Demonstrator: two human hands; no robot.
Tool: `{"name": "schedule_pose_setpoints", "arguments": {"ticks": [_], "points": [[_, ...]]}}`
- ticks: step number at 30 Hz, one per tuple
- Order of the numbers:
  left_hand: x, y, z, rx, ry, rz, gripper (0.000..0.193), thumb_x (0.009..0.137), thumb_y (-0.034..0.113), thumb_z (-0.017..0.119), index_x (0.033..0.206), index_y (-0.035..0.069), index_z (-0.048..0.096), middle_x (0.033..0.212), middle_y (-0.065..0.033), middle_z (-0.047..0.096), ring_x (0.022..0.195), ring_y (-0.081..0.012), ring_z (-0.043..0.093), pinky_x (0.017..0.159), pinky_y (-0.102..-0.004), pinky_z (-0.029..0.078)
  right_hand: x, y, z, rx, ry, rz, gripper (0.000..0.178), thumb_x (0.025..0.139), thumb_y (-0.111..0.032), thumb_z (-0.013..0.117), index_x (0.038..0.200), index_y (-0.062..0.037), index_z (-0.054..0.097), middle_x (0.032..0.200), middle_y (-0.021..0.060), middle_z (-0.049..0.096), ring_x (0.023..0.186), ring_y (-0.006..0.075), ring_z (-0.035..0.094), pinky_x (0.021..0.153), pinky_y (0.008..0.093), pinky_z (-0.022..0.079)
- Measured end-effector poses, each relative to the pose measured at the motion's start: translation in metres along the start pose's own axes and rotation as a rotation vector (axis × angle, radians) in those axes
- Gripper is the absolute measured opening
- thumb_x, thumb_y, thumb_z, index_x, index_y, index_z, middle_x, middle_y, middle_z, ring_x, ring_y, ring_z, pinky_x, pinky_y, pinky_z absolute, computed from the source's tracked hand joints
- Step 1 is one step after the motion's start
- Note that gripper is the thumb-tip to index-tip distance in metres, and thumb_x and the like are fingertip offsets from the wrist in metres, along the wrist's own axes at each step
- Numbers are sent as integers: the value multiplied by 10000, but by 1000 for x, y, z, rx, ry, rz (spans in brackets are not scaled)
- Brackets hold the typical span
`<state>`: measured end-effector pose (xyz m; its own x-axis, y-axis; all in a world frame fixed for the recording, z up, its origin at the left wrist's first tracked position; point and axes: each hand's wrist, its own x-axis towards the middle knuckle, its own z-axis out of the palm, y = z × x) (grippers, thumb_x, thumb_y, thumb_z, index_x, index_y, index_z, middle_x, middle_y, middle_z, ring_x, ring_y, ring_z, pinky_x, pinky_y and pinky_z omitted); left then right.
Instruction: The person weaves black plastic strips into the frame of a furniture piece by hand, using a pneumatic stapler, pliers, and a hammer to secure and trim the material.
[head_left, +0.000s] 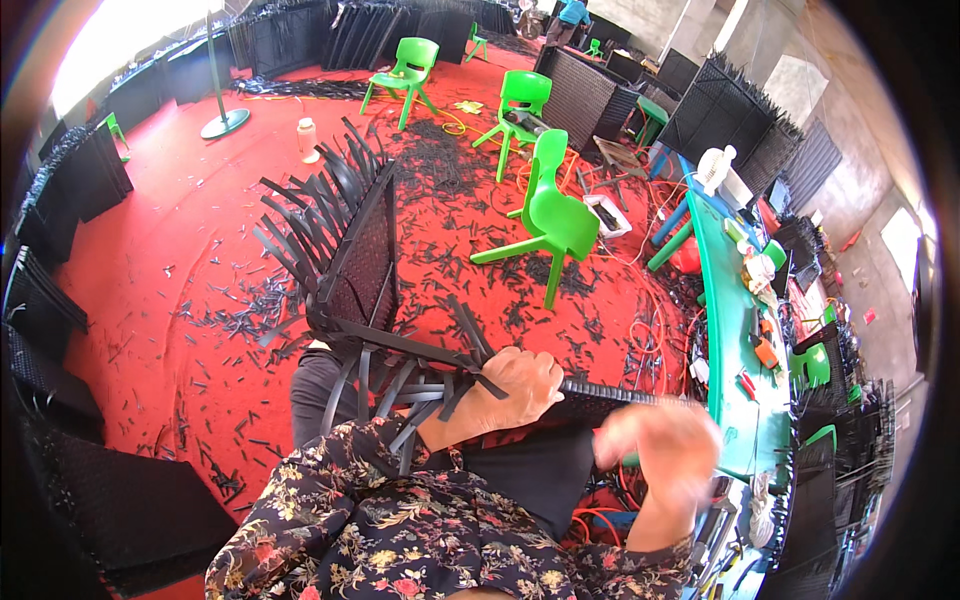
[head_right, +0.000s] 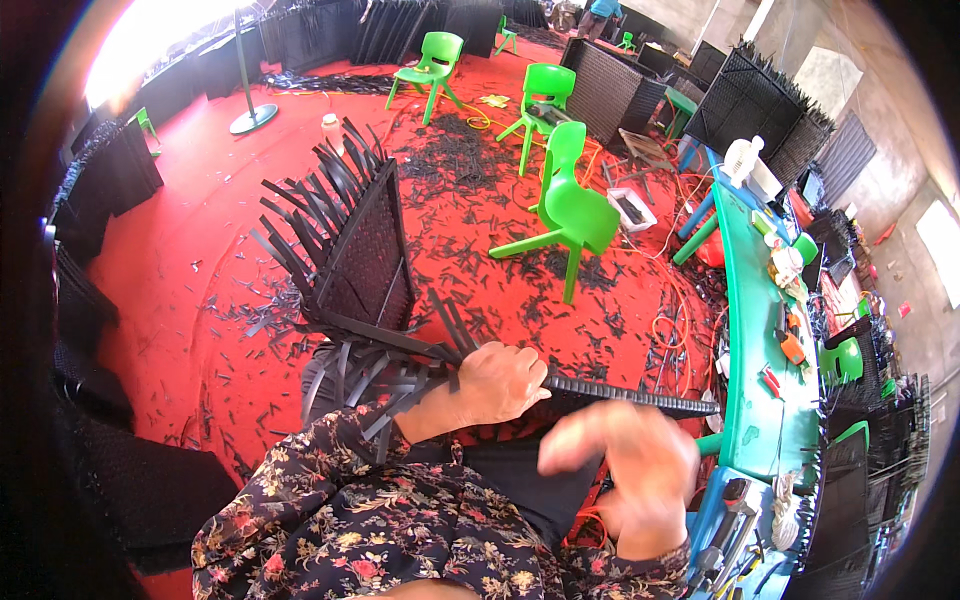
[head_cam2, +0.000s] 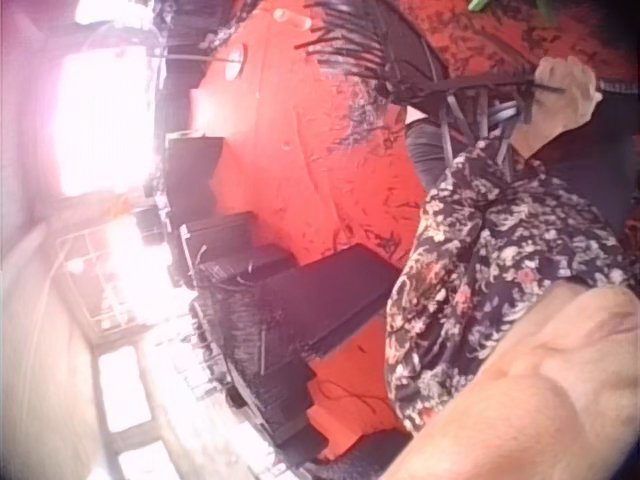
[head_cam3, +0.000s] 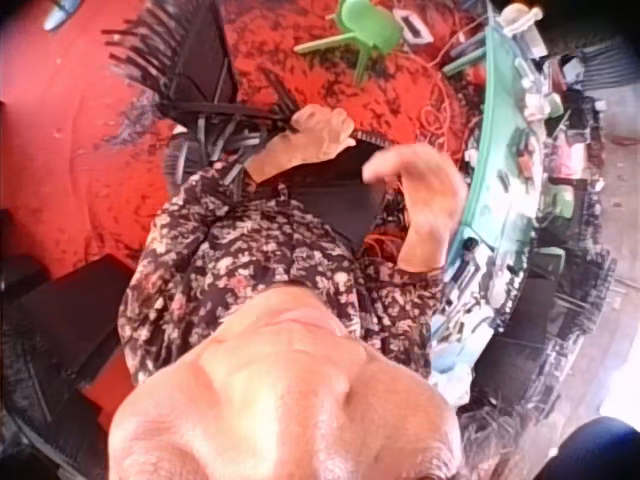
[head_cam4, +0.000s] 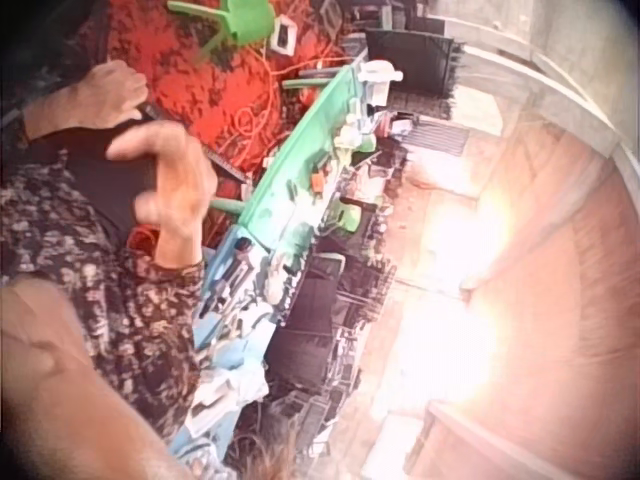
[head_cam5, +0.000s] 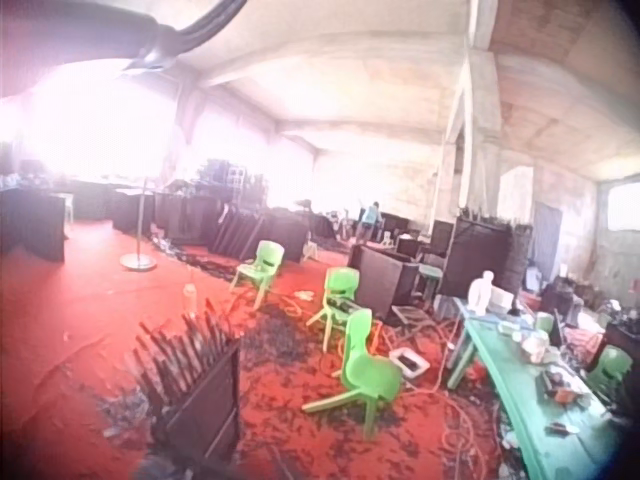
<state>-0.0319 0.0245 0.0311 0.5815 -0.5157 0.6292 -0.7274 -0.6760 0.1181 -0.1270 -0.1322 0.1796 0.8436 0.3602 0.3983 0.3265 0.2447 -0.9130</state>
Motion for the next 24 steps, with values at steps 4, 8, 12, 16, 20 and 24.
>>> {"name": "schedule_pose_setpoints", "arguments": {"ticks": [4,8,12,16,20,24], "points": [[11,9,0,-113,79,-29,452,661,266,751,1016,71,549,802,-35,531,739,-209,588,659,-346,453,16,80,-61,-883,188,141,404,732,-103,749,1078,35,590,976,124,672,926,204,651,825,342,507],[16,5,-3,-234,154,-72,626,593,137,747,1159,38,500,886,-68,554,815,-240,585,724,-332,449,24,112,-74,-1118,-36,300,406,731,-170,746,1074,-3,605,970,162,670,906,305,660,788,374,517],[24,0,10,-296,309,97,590,580,97,739,1128,14,536,1012,-133,569,920,-316,572,833,-415,443,23,125,-88,-1114,-91,183,317,723,-183,721,1001,-50,645,897,148,660,861,339,642,748,400,509],[20,1,-22,-373,365,179,508,604,57,724,1080,-17,561,1054,-153,571,986,-335,572,911,-486,431,41,124,-81,-1003,-67,200,233,735,-143,683,955,-66,663,899,134,673,861,289,660,740,366,507],[-3,31,-34,-477,119,593,313,636,104,643,920,-20,596,918,-133,584,852,-289,594,832,-443,481,46,134,-98,-786,-100,181,324,727,-48,652,1050,-21,657,978,114,697,923,175,667,823,308,510],[-24,42,-16,-415,-209,710,246,612,169,600,817,41,554,774,-75,507,749,-243,533,722,-378,450,46,139,-113,-609,-168,244,368,772,53,600,1139,32,609,1076,97,664,1030,161,614,923,311,481]]}}
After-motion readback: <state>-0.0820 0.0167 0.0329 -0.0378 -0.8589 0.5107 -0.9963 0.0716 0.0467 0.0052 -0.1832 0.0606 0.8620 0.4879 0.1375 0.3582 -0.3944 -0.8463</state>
